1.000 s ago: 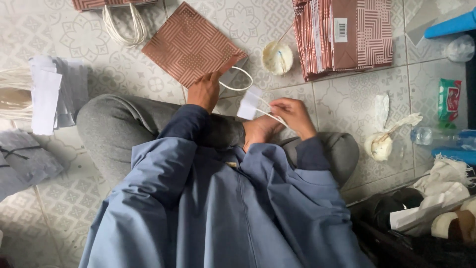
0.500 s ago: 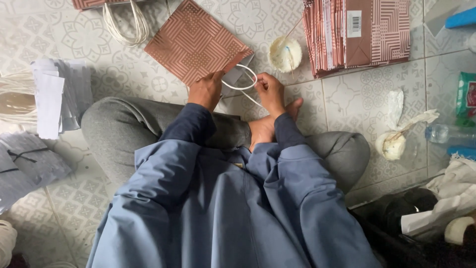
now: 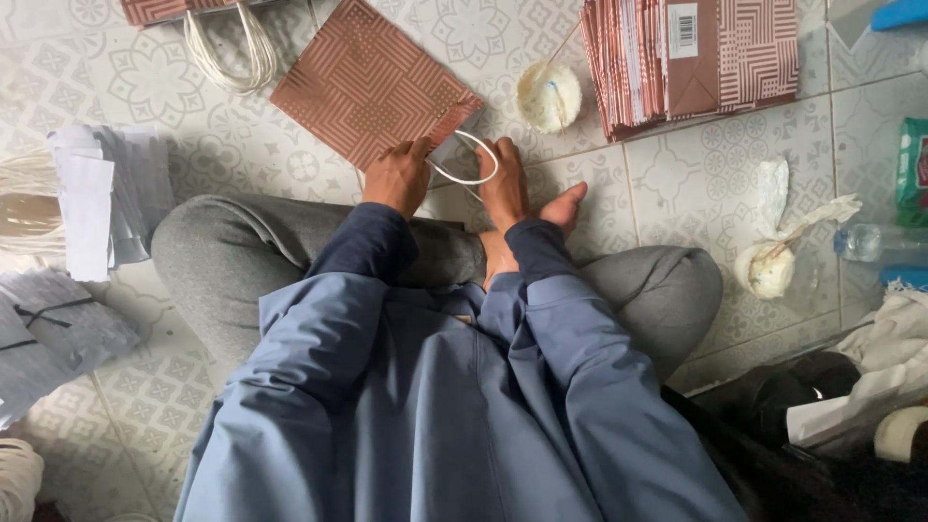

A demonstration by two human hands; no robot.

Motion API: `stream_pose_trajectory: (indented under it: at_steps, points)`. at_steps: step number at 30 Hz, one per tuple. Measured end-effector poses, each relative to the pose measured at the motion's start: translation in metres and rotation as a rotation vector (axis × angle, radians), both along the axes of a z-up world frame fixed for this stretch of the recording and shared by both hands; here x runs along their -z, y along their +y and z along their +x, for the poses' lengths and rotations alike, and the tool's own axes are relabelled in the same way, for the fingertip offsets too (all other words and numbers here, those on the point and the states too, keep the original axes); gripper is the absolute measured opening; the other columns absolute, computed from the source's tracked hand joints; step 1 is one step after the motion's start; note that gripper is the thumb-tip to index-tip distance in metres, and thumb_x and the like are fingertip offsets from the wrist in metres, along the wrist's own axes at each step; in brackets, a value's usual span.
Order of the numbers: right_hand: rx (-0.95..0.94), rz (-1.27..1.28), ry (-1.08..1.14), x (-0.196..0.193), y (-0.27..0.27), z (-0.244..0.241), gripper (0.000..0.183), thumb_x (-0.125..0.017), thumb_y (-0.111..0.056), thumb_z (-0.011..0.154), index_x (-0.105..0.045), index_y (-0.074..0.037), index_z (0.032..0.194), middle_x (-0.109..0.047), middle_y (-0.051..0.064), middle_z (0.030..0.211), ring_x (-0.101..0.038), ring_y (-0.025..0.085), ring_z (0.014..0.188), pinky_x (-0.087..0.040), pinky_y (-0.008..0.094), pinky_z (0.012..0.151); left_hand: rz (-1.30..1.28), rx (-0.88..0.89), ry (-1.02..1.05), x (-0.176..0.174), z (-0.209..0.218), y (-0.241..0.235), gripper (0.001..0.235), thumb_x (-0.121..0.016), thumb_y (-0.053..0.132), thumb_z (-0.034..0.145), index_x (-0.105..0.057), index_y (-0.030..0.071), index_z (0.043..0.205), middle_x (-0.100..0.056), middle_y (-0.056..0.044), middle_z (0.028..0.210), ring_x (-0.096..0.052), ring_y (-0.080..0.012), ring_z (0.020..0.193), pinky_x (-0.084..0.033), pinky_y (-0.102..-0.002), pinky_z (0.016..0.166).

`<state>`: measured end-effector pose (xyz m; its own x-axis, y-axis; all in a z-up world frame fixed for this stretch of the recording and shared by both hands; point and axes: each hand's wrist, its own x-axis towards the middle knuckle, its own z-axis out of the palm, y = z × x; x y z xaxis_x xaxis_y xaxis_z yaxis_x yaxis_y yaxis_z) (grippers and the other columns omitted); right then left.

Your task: The person sits on the floor and assembles patterned paper gift bags. They attach white rope handles to the bags using a small wooden stick to apply adhesive from a bowl, then affix a white rectangular label to the front of each bag.

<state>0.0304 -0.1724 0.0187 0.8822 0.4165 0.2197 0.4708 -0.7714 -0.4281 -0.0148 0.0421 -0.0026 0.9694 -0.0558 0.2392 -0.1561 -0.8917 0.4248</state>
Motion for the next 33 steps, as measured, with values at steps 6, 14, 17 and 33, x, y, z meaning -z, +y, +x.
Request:
stream_pose_trajectory:
  at_steps: [6, 14, 17, 33]
  points:
    - [-0.022, 0.001, 0.053, 0.011, -0.002, 0.003, 0.003, -0.056, -0.006, 0.101, -0.057, -0.008, 0.104, -0.05, 0.011, 0.089, -0.064, 0.041, 0.084, -0.057, 0.045, 0.067, 0.022, -0.02, 0.007, 0.012, 0.001, -0.003, 0.035, -0.062, 0.019, 0.091, -0.064, 0.018, 0.126, -0.071, -0.01, 0.102, -0.075, -0.0343, 0.094, -0.064, -0.043, 0.073]
    - [-0.015, 0.097, 0.14, -0.005, 0.001, -0.001, 0.003, -0.053, -0.007, 0.103, -0.056, -0.008, 0.103, -0.049, 0.013, 0.091, -0.059, 0.043, 0.088, -0.055, 0.047, 0.073, 0.004, -0.013, 0.128, 0.02, 0.003, -0.003, 0.043, -0.066, 0.021, 0.09, -0.059, 0.019, 0.132, -0.069, -0.01, 0.11, -0.072, -0.0364, 0.104, -0.063, -0.044, 0.081]
    - [-0.002, 0.114, 0.182, -0.01, 0.003, -0.003, 0.004, -0.052, -0.007, 0.104, -0.056, -0.008, 0.103, -0.049, 0.013, 0.092, -0.059, 0.042, 0.091, -0.055, 0.047, 0.077, 0.0, -0.027, 0.156, 0.014, 0.001, -0.004, 0.045, -0.067, 0.021, 0.089, -0.059, 0.02, 0.133, -0.069, -0.01, 0.112, -0.071, -0.0363, 0.107, -0.062, -0.046, 0.084]
    - [-0.013, 0.112, 0.246, -0.026, 0.007, -0.007, 0.011, -0.045, -0.005, 0.107, -0.056, -0.003, 0.104, -0.046, 0.017, 0.093, -0.055, 0.041, 0.091, -0.053, 0.045, 0.077, 0.058, -0.062, 0.082, 0.027, 0.001, -0.004, 0.042, -0.063, 0.025, 0.088, -0.06, 0.026, 0.13, -0.069, -0.004, 0.107, -0.072, -0.0301, 0.101, -0.061, -0.038, 0.082]
